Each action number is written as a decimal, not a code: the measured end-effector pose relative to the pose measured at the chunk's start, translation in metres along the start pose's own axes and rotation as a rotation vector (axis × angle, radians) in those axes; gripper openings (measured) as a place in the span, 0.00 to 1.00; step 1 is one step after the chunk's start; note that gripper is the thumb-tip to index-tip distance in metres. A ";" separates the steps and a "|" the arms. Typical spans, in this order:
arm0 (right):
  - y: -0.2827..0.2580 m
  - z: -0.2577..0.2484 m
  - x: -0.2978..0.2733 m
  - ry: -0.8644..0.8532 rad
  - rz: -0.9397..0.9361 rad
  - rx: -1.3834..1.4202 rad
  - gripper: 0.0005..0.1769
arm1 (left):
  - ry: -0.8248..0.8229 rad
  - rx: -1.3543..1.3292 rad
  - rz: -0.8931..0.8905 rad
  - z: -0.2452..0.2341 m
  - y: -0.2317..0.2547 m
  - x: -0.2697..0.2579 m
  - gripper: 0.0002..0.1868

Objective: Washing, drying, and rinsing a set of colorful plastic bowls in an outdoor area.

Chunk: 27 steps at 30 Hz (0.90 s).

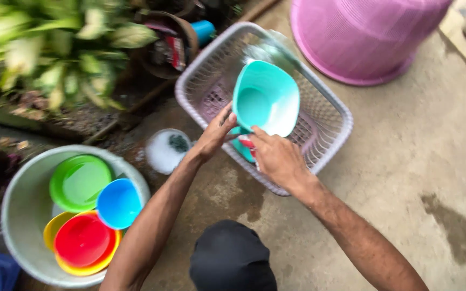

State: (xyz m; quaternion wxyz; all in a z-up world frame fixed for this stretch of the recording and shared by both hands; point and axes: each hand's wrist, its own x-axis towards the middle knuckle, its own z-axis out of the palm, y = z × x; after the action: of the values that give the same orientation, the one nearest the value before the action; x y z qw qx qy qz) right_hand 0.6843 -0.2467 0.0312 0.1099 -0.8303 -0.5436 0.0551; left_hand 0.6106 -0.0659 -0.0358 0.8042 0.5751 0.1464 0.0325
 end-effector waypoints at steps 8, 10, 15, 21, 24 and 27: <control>-0.124 -0.011 0.073 -0.105 -0.419 0.541 0.22 | 0.532 -0.314 0.152 -0.109 0.030 -0.114 0.39; -0.157 -0.024 0.086 -0.163 -0.484 0.796 0.21 | 0.632 -0.350 0.213 -0.133 0.042 -0.160 0.38; -0.227 0.021 0.153 -0.043 -0.045 0.977 0.18 | 0.860 0.025 0.539 -0.186 0.035 -0.277 0.50; -0.375 0.051 0.175 -0.461 0.230 1.353 0.21 | 1.139 0.304 0.595 -0.218 0.036 -0.423 0.59; -0.449 0.083 0.168 -0.532 0.161 1.376 0.22 | 1.386 0.511 0.587 -0.232 0.026 -0.486 0.58; -0.524 0.138 0.173 -0.613 0.160 1.423 0.19 | 1.586 0.604 0.580 -0.245 0.012 -0.545 0.59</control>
State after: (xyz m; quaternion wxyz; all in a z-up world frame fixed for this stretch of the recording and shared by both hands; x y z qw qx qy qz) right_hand 0.2587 0.1298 0.0294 0.4568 -0.5445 -0.3219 0.6255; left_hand 0.0242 0.0426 0.0113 0.2415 0.5851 0.5102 0.5823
